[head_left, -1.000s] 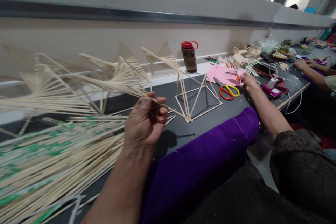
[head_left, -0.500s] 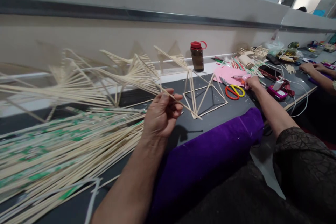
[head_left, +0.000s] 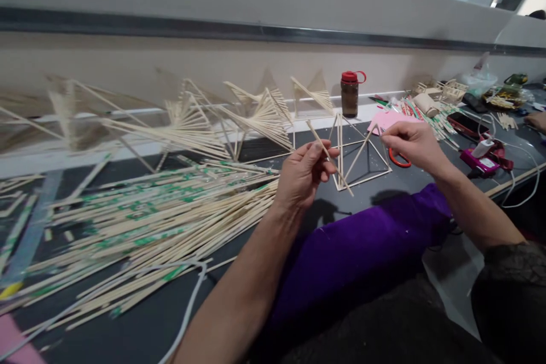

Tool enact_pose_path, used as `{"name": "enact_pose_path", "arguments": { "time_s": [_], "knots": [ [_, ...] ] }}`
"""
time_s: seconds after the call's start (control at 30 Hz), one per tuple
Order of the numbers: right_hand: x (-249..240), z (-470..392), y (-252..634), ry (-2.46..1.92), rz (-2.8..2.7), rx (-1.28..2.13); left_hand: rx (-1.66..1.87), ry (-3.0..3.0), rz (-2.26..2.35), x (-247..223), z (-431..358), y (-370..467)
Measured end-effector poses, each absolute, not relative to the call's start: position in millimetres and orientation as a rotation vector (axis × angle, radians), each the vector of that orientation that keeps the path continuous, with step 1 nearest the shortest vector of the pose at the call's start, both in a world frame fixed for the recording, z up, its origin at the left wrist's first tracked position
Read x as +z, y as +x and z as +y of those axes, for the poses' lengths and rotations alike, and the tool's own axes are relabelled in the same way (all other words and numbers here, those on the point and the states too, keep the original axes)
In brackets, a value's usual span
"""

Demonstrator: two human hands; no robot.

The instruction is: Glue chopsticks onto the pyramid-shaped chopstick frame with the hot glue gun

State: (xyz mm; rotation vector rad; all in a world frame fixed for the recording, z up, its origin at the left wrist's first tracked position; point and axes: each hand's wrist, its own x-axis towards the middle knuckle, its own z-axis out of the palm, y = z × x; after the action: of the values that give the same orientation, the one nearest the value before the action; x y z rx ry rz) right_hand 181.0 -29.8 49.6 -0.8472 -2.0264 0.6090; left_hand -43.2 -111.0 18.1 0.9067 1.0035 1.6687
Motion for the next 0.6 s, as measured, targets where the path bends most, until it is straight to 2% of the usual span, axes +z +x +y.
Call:
{"name": "enact_pose_path", "arguments": {
  "time_s": [0.13, 0.37, 0.6],
  "knots": [
    [69.2, -53.1, 147.3, -0.610, -2.040, 0.751, 1.671, 0.949, 1.017, 26.6, -105.1, -38.2],
    [105.9, 4.9, 142.2, -0.604, -1.803, 0.938, 1.670, 0.965, 1.031, 33.0, -84.1, -35.5],
    [107.6, 33.2, 126.4, -0.629, -1.841, 1.244, 1.664, 1.045, 1.069, 51.6, -60.9, -25.9]
  ]
}}
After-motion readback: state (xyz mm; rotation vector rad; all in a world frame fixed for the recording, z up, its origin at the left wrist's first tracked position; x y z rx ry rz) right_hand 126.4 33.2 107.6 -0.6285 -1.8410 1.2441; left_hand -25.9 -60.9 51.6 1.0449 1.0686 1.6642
